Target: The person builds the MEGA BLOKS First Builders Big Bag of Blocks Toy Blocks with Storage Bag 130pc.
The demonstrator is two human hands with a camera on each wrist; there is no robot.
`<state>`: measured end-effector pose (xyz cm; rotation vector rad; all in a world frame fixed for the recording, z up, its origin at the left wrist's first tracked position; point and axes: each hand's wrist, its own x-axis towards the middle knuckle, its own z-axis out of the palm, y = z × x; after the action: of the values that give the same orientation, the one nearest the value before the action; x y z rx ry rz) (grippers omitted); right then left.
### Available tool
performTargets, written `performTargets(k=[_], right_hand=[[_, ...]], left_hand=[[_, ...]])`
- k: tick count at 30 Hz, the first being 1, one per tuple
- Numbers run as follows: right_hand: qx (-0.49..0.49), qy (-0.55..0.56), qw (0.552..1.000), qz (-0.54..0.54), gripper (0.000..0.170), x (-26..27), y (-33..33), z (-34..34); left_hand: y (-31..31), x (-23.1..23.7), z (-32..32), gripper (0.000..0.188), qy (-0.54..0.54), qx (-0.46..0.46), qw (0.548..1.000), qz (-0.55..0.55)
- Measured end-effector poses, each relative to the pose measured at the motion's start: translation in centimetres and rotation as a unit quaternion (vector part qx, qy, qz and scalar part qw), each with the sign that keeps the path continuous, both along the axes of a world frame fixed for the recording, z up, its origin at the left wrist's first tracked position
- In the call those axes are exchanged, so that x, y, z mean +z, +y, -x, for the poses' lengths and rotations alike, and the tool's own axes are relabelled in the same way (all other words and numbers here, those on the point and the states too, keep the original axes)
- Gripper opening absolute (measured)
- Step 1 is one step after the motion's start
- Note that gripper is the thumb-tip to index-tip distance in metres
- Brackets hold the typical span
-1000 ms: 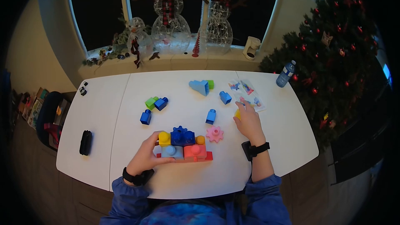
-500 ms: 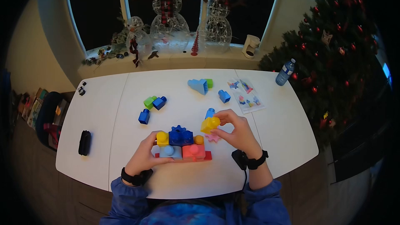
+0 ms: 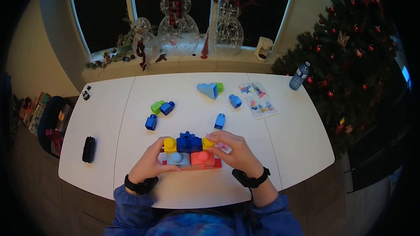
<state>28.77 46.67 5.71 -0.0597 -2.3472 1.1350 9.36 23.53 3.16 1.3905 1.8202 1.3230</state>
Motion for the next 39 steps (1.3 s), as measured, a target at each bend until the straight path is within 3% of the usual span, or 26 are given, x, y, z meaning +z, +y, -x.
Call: performTargets(k=[4, 7, 9, 12, 18, 24, 27, 30, 32, 36, 39], right_hand=[[0.004, 0.026, 1.0, -0.001, 0.035, -0.7, 0.2, 0.1], [0.0, 0.018, 1.0, 0.013, 0.035, -0.8, 0.0, 0.0], [0.0, 0.026, 1.0, 0.017, 0.035, -0.9, 0.0, 0.1], [0.003, 0.042, 0.999, 0.018, 0.035, -1.2, 0.0, 0.3], [-0.002, 0.035, 0.999, 0.029, 0.035, -1.4, -0.1, 0.1], [-0.003, 0.035, 0.999, 0.023, 0.034, -1.4, -0.1, 0.2], [-0.004, 0.046, 0.999, 0.022, 0.035, -1.5, 0.0, 0.3], [-0.007, 0.046, 0.999, 0.027, 0.035, -1.6, -0.2, 0.3], [-0.005, 0.05, 0.998, 0.034, 0.035, -1.7, -0.2, 0.3], [-0.005, 0.041, 0.999, 0.036, 0.034, -1.8, -0.1, 0.3], [-0.007, 0.037, 0.999, 0.037, 0.033, -1.8, -0.1, 0.3]], left_hand=[[0.0, 1.5, 3.2, 0.069, -0.019, -0.039, 0.999, -0.023], [2.3, 1.9, 7.9, 0.05, 0.001, 0.1, 0.995, 0.011], [4.6, 0.3, 11.5, 0.037, 0.214, 0.181, 0.96, 0.002], [7.6, -3.0, 15.7, 0.038, 0.323, 0.206, 0.922, 0.066], [10.1, -3.0, 17.2, 0.027, 0.381, 0.175, 0.887, 0.192], [9.9, -3.9, 18.3, 0.029, 0.403, 0.169, 0.871, 0.224], [8.3, -1.7, 17.1, 0.034, 0.352, 0.208, 0.904, 0.127], [5.7, 2.6, 12.7, 0.046, 0.178, 0.213, 0.961, -0.004], [3.4, 3.9, 9.3, 0.049, 0.063, 0.149, 0.985, -0.065], [0.1, 3.6, 4.0, 0.051, -0.065, 0.036, 0.985, -0.155], [-0.4, 2.4, 2.5, 0.054, -0.085, 0.005, 0.973, -0.213]])
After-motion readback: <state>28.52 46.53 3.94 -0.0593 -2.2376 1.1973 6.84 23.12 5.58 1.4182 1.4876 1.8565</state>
